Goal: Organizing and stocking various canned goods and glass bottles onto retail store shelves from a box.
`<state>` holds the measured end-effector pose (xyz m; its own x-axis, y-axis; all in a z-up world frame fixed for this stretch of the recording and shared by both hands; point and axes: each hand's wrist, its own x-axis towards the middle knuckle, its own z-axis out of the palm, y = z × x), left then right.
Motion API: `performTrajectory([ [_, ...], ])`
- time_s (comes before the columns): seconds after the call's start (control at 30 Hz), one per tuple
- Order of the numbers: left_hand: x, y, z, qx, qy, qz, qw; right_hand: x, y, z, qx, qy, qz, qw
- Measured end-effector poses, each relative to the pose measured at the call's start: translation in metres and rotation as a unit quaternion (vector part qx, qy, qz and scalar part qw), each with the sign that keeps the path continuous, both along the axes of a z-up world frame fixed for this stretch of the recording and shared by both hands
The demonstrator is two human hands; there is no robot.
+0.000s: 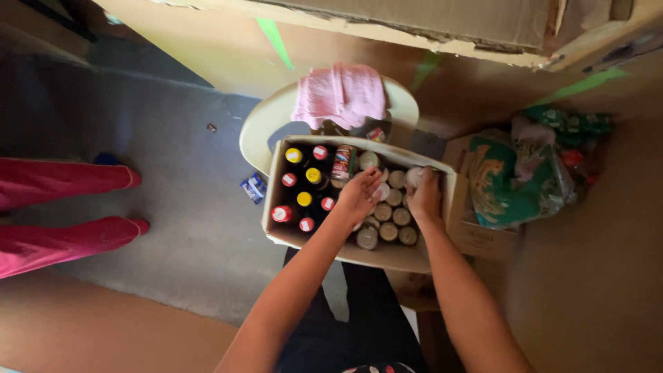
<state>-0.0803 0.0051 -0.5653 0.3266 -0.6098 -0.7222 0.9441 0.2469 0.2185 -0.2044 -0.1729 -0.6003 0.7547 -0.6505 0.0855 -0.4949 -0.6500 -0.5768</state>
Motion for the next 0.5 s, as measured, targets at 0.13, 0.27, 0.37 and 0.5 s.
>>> performTrajectory([
  [0.13,0.009,0.024,-0.02,-0.005,-0.024,-0.015,1.0,0.009,0.025,0.11,0.012,-0.023,0.009,1.0],
  [0.27,0.014,0.022,0.051,0.045,-0.035,-0.053,0.997,0.015,0.037,0.186,0.251,-0.081,-0.021,0.964],
  [0.37,0.03,0.011,0.173,0.003,-0.077,-0.114,0.99,0.034,0.04,0.26,0.319,-0.168,0.006,0.933],
  [0.5,0.058,0.011,0.324,-0.144,-0.297,-0.21,0.92,0.049,0.05,0.398,0.177,-0.274,0.086,0.941],
])
